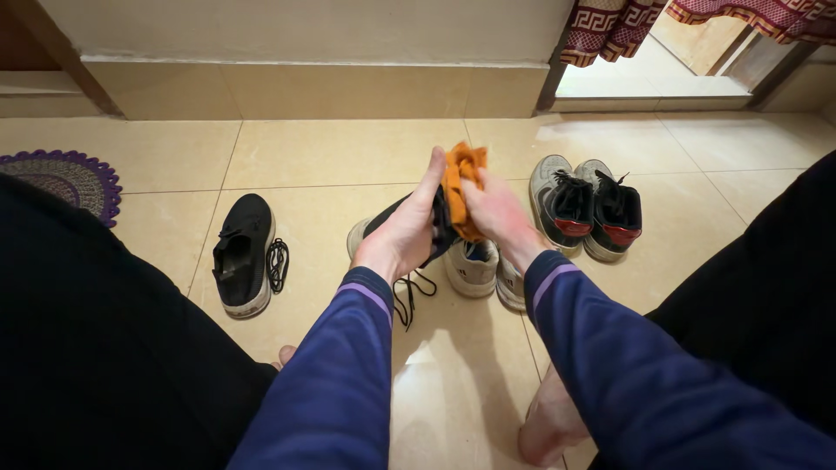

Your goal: The person removes the laces from a black sneaker, then wipes the shoe's exterior with an orange cloth. The laces are placed on the floor, and the shoe is set down next to other footwear.

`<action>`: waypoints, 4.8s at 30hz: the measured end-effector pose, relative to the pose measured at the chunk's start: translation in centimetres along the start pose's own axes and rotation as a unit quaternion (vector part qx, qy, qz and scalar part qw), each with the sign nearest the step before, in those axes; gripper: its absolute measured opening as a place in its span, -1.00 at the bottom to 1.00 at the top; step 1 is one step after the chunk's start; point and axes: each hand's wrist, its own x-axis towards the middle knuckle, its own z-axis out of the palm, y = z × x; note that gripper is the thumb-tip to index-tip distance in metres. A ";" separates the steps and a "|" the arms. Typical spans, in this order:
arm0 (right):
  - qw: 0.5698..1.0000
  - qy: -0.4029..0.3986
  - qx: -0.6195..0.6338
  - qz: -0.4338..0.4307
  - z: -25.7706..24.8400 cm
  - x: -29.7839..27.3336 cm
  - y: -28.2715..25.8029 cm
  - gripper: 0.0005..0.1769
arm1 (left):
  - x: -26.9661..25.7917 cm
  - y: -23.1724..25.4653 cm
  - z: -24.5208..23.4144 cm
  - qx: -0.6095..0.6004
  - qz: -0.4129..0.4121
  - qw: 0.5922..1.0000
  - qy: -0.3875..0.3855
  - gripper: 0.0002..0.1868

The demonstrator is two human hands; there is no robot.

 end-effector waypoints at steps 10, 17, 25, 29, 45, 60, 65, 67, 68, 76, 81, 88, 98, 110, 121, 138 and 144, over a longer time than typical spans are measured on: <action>0.970 -0.192 0.143 0.051 0.6 0.1 -2.9 -0.66 | 0.2 -0.4 -0.8 -0.078 0.055 0.994 0.060 -0.03; 0.947 -0.177 0.257 0.079 0.8 -0.6 -3.6 -0.66 | 0.1 0.7 -1.8 -0.122 0.133 0.976 0.122 -0.02; 0.991 -0.033 0.128 -0.022 1.0 -0.7 -0.6 -0.63 | 0.3 0.2 -1.0 -0.074 0.123 0.990 0.012 0.02; 0.989 -0.122 0.087 0.010 1.0 -0.4 -0.3 -0.65 | 0.4 -0.3 -1.1 -0.050 0.087 0.993 0.058 0.04; 0.933 -0.295 0.163 0.124 1.7 -1.5 -0.1 -0.74 | -0.2 -0.5 -3.7 -0.096 0.087 0.971 0.200 0.03; 0.891 -0.380 -0.166 0.184 3.2 -7.2 6.6 -0.54 | 1.0 -1.3 -7.7 -0.182 0.125 0.897 0.382 -0.01; 0.959 -0.162 0.193 0.126 3.5 -5.3 4.4 -0.53 | 1.0 -1.7 -6.6 -0.184 0.136 0.914 0.336 -0.01; 0.944 -0.139 0.275 0.120 3.3 -4.6 2.8 -0.52 | 0.9 -1.9 -5.4 -0.198 0.134 0.933 0.268 0.01; 0.935 -0.151 0.283 0.153 3.3 -4.3 2.0 -0.55 | 0.9 -2.0 -4.8 -0.214 0.120 0.940 0.237 0.02; 0.935 -0.258 0.179 0.164 3.6 -4.4 -0.6 -0.63 | 0.7 -1.3 -5.5 -0.246 0.120 0.931 0.240 0.03; 0.911 -0.402 -0.054 0.081 4.5 -5.3 1.8 -0.54 | 0.4 -2.0 -9.8 -0.249 0.143 0.879 0.381 -0.07; 0.840 -0.385 -0.220 0.312 2.7 -10.3 6.5 -0.37 | -1.4 -5.4 -12.6 -0.295 0.114 0.813 0.489 -0.23; 0.825 -0.416 -0.287 0.253 2.4 -9.9 7.1 -0.30 | 0.4 -4.2 -14.7 -0.293 0.113 0.856 0.412 -0.20; 0.745 -0.511 -0.336 0.265 3.2 -10.0 6.4 -0.20 | -1.3 -10.2 -9.4 0.473 -0.095 0.742 0.466 -0.51; 0.918 -0.306 -0.108 0.228 6.6 -5.0 11.9 0.21 | -3.2 -13.2 -8.6 0.486 -0.299 0.767 0.293 -0.11; 0.888 -0.315 0.199 0.271 15.5 -8.1 15.2 -0.26 | -3.1 -14.8 -9.3 0.345 -0.211 0.825 0.396 -0.56; 0.856 -0.300 0.186 0.377 13.7 -8.5 11.4 -0.09 | -3.6 -14.4 -9.9 0.251 -0.199 0.821 0.473 -0.67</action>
